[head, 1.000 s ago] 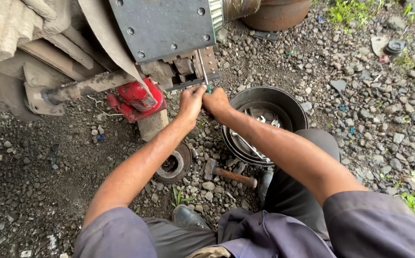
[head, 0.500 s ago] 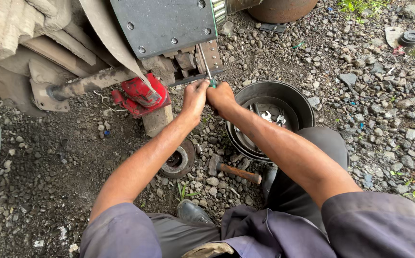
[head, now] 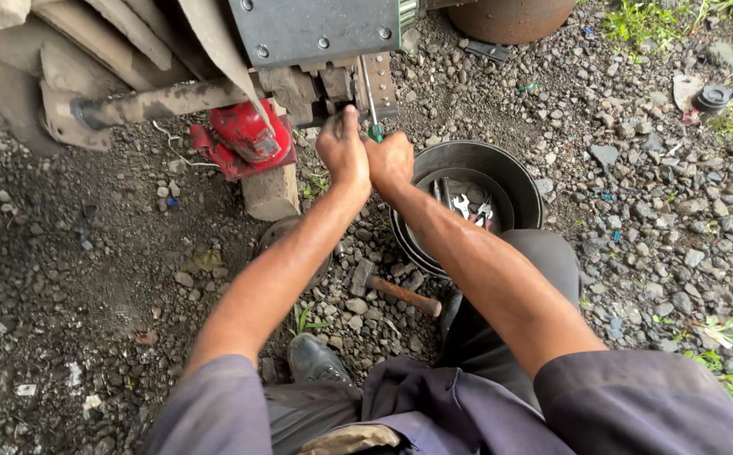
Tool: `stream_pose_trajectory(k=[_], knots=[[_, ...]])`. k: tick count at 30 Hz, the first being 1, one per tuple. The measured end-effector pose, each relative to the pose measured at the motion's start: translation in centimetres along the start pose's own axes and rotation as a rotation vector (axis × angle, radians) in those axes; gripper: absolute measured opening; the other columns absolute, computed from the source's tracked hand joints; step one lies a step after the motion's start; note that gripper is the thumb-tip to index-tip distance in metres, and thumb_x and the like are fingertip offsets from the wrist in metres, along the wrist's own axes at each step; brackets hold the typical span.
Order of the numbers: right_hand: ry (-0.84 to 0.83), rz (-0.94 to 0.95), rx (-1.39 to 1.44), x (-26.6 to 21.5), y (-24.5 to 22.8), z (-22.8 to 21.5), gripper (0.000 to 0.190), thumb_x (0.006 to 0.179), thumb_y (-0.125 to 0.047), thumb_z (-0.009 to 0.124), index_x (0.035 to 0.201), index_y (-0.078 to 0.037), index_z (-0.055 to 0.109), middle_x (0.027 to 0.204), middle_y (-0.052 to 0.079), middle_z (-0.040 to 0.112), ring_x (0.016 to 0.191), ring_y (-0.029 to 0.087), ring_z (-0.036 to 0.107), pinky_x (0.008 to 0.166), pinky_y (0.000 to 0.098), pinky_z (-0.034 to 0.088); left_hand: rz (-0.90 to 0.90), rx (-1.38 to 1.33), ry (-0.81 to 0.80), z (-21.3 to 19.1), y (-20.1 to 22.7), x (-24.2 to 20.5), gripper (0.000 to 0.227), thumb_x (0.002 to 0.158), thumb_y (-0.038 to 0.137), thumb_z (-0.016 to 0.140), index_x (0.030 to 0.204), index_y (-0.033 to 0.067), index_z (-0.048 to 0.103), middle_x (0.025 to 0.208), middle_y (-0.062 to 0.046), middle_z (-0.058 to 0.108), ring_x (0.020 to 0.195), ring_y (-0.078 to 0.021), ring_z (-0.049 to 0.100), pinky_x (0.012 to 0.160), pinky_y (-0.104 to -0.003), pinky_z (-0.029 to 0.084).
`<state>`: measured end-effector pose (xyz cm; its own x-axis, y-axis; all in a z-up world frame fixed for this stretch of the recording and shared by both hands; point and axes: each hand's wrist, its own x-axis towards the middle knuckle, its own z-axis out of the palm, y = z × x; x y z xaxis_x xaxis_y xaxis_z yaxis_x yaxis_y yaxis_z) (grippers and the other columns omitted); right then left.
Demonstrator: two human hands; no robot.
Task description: The person manipulates vehicle brake and hub components using a wrench, hammer, and screwdriver while sitting on the ground.
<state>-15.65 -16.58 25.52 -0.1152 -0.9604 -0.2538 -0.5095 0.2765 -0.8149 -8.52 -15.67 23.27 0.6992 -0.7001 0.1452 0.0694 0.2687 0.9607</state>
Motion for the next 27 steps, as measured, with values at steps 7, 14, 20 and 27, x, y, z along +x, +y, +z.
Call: stream_pose_trajectory(k=[7,14,20,27], knots=[[0.047,0.009,-0.010,-0.6,-0.2,-0.2,0.043,0.077,-0.039,0.077,0.092,0.002,0.075,0.101,0.026,0.074,0.099,0.040,0.073,0.086,0.0490,0.058,-0.074,-0.266,0.086,0.8,-0.7,0.7,0.029,0.095,0.027,0.072,0.103,-0.0006,0.075,0.089,0.002,0.071,0.071,-0.0081,0.054,0.064,-0.027,0.043],[0.093,-0.019,-0.022,-1.8,-0.8,-0.3,0.039,0.078,-0.035,0.076,0.093,0.001,0.074,0.102,0.025,0.073,0.099,0.040,0.072,0.086,0.0503,0.056,-0.243,-0.302,0.099,0.0,-0.3,1.9,0.032,0.093,0.028,0.077,0.071,0.0115,0.061,0.066,0.003,0.057,0.057,-0.0090,0.047,0.053,-0.028,0.036],[0.071,-0.051,0.002,-2.9,-1.1,-0.6,0.035,0.080,-0.033,0.074,0.090,0.001,0.074,0.098,0.023,0.074,0.094,0.038,0.073,0.084,0.0495,0.056,-0.316,-0.304,0.063,-0.3,0.1,2.4,0.028,0.092,0.028,0.077,0.074,0.0108,0.065,0.067,0.002,0.060,0.056,-0.0084,0.045,0.053,-0.026,0.035],[0.067,-0.076,0.009,-2.8,-1.1,-0.7,0.034,0.080,-0.031,0.073,0.084,0.003,0.071,0.092,0.024,0.074,0.087,0.037,0.074,0.080,0.0497,0.057,-0.371,-0.382,0.055,-0.1,-0.4,3.2,0.024,0.087,0.022,0.082,0.072,0.0105,0.067,0.067,0.002,0.064,0.055,-0.0076,0.046,0.052,-0.025,0.034]])
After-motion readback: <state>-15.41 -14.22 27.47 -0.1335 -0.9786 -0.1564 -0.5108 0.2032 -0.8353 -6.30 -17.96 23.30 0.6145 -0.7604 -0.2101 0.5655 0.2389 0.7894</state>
